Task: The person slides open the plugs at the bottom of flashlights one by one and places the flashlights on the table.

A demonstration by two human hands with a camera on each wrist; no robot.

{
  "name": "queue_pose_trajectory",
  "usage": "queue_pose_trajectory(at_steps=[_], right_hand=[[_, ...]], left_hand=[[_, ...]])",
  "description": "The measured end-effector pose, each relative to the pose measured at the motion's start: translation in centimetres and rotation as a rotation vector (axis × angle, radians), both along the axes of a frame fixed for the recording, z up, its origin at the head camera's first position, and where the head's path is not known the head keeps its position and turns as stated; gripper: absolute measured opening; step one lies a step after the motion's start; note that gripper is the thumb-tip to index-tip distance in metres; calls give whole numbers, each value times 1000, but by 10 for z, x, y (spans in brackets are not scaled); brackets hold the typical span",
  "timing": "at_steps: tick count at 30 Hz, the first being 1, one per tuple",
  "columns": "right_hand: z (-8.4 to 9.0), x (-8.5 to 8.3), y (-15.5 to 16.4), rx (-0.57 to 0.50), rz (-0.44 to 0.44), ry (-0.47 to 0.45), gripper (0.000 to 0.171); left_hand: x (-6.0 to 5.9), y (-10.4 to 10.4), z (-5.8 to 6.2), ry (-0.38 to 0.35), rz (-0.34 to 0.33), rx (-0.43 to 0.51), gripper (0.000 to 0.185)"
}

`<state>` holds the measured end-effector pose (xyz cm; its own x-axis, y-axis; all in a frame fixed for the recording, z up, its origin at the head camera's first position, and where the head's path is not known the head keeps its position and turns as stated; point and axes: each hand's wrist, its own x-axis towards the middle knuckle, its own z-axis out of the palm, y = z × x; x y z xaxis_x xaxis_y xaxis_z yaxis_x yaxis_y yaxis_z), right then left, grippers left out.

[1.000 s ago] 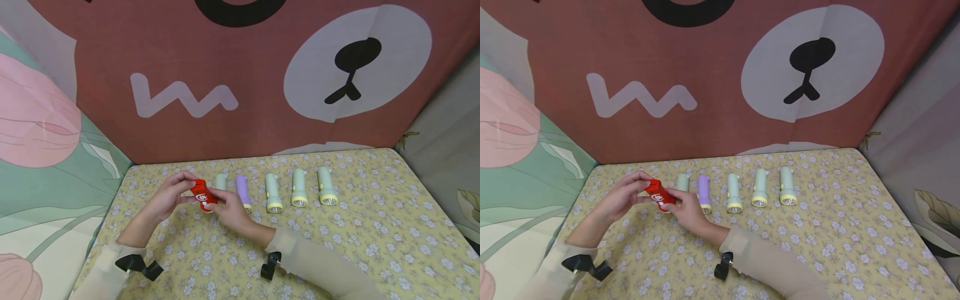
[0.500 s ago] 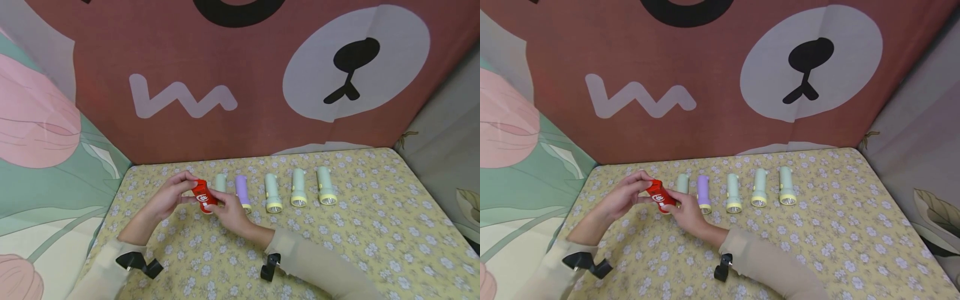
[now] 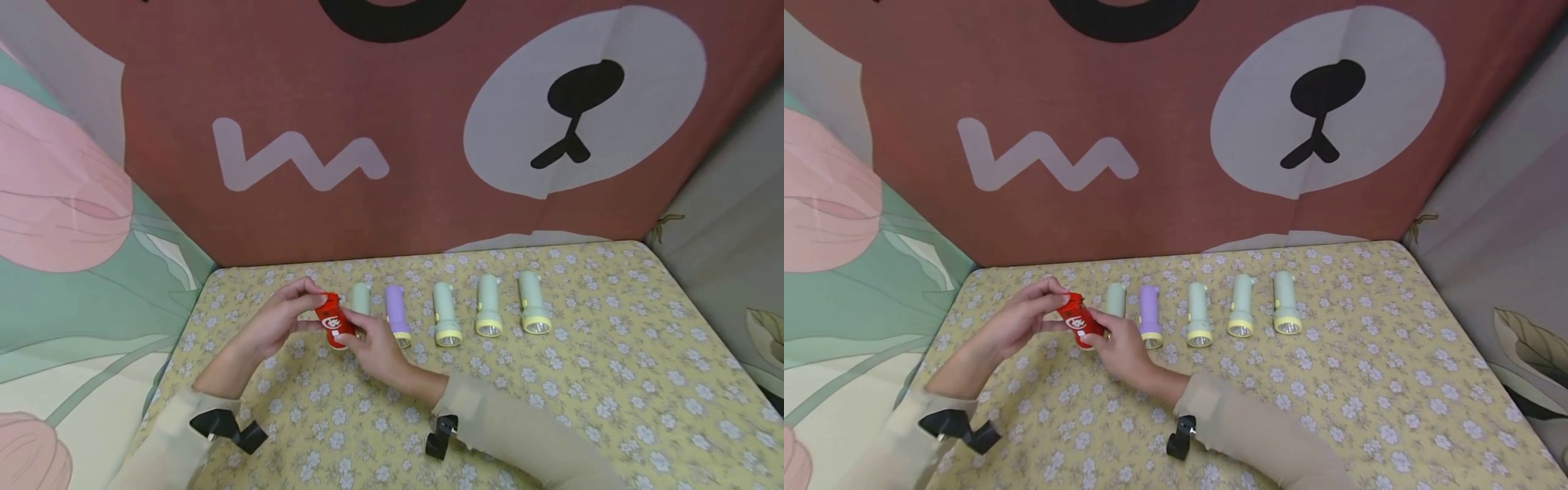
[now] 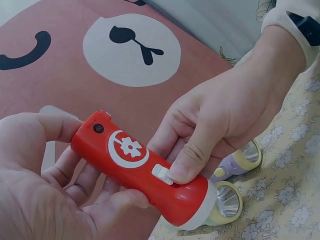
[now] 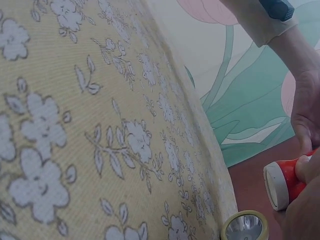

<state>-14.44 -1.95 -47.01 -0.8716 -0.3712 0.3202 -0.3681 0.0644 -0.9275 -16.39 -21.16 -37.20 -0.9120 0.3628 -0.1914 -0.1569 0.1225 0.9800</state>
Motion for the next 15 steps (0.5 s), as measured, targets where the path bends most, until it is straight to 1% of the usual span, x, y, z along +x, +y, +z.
queue_pose_trajectory(at_steps=[3,8,15], right_hand=[[1,0,-1,10,-11,4,48],[-1,0,-2,37,5,-2,49],[0,0,0,73,-38,9,47]], left_hand=[[-1,0,0,-10,3,-4,8],[0,-1,-1,-35,17,-6,9],[-3,4,-3,-39,30,-28,11]])
